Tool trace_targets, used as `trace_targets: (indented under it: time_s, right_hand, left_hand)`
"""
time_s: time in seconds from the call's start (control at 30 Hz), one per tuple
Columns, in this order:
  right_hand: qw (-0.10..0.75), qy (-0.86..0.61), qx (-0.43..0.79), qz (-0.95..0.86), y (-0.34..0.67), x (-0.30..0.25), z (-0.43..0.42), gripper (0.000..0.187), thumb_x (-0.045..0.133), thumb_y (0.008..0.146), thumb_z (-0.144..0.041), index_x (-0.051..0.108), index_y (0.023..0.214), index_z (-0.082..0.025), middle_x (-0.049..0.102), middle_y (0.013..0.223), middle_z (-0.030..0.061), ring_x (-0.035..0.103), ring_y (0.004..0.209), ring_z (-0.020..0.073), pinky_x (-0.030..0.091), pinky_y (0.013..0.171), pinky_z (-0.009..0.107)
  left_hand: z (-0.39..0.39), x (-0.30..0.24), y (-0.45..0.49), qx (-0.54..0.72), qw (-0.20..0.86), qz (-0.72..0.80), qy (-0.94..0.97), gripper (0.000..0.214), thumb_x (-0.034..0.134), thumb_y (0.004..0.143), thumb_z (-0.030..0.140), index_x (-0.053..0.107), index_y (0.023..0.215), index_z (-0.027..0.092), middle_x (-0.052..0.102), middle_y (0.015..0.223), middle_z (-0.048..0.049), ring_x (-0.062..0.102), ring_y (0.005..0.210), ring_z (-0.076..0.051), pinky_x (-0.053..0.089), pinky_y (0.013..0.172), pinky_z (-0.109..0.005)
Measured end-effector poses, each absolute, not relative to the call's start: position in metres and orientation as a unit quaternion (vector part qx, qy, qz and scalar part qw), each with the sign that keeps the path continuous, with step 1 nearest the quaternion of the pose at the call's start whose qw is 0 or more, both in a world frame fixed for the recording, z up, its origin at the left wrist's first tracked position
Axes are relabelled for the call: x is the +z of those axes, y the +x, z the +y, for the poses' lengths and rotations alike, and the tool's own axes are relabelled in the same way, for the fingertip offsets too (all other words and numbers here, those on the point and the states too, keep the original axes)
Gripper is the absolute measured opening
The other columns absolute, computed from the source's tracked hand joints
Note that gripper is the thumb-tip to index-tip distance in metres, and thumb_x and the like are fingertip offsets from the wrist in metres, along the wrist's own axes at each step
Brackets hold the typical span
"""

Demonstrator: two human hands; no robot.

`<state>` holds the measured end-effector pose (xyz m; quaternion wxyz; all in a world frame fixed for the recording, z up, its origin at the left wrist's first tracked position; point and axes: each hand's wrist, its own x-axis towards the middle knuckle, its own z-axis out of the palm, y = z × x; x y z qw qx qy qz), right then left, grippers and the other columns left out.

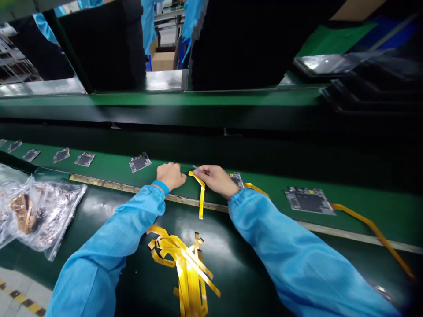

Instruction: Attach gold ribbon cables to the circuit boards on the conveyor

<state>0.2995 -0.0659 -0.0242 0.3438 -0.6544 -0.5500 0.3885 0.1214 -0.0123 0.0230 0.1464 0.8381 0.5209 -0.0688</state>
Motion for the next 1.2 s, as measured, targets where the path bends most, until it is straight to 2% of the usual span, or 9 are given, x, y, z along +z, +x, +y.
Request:
trace_targets:
  time_s: [0.17, 0.33, 0.43, 0.53, 0.77, 1.2]
  right_hand:
    - [0.335, -0.659, 0.355, -0.572, 0.300, -0.038, -0.060, 0.041, 0.068, 0.083, -0.059, 0.076, 0.079, -0.019, 0.074, 0.074, 0.0052, 0.065, 0.071, 0.0209, 0.049, 0.064, 0.031]
    - [0.333, -0.672, 0.324, -0.576, 0.293, -0.045, -0.054, 0.022, 0.071, 0.086, -0.041, 0.079, 0.083, -0.021, 0.081, 0.082, 0.0049, 0.074, 0.082, 0.0225, 0.055, 0.072, 0.029]
    - [0.317, -0.688, 0.308, -0.576, 0.291, -0.045, -0.054, 0.019, 0.072, 0.088, -0.038, 0.080, 0.083, -0.022, 0.082, 0.083, 0.0047, 0.076, 0.085, 0.0226, 0.055, 0.071, 0.028]
    - [0.294, -0.703, 0.289, -0.580, 0.293, -0.042, -0.057, 0.018, 0.074, 0.088, -0.040, 0.082, 0.085, -0.024, 0.083, 0.086, 0.0042, 0.077, 0.086, 0.0224, 0.054, 0.070, 0.028]
    - [0.266, -0.725, 0.276, -0.572, 0.299, -0.032, -0.063, 0.019, 0.072, 0.089, -0.038, 0.084, 0.088, -0.024, 0.083, 0.088, 0.0044, 0.077, 0.085, 0.0233, 0.054, 0.070, 0.029]
    - [0.296, -0.705, 0.311, -0.565, 0.313, -0.044, -0.063, 0.019, 0.074, 0.089, -0.038, 0.084, 0.088, -0.023, 0.083, 0.085, 0.0026, 0.076, 0.082, 0.0205, 0.055, 0.069, 0.025]
  left_hand:
    - [-0.012, 0.025, 0.122, -0.071, 0.147, 0.520, 0.839, 0.032, 0.057, 0.095, 0.036, 0.077, 0.113, 0.019, 0.075, 0.120, -0.0145, 0.073, 0.110, -0.033, 0.057, 0.090, -0.040]
    - [-0.010, 0.022, 0.105, -0.035, 0.165, 0.489, 0.856, 0.015, 0.057, 0.095, 0.026, 0.072, 0.096, 0.022, 0.075, 0.105, -0.0074, 0.072, 0.100, -0.026, 0.054, 0.083, -0.035]
    - [-0.015, 0.019, 0.090, 0.000, 0.155, 0.422, 0.893, 0.012, 0.058, 0.094, 0.018, 0.068, 0.090, 0.021, 0.071, 0.102, -0.0059, 0.068, 0.099, -0.023, 0.052, 0.088, -0.033]
    - [-0.024, 0.018, 0.079, 0.009, 0.120, 0.358, 0.926, 0.012, 0.058, 0.094, 0.017, 0.070, 0.096, 0.020, 0.068, 0.110, -0.0084, 0.062, 0.110, -0.025, 0.050, 0.095, -0.037]
    - [-0.041, 0.017, 0.075, -0.018, 0.061, 0.315, 0.947, 0.031, 0.059, 0.100, 0.033, 0.069, 0.126, 0.020, 0.061, 0.140, -0.0114, 0.054, 0.128, -0.031, 0.047, 0.100, -0.046]
    - [-0.044, 0.010, 0.078, -0.029, 0.054, 0.294, 0.954, 0.039, 0.057, 0.102, 0.041, 0.066, 0.135, 0.021, 0.058, 0.147, -0.0121, 0.053, 0.133, -0.031, 0.044, 0.105, -0.047]
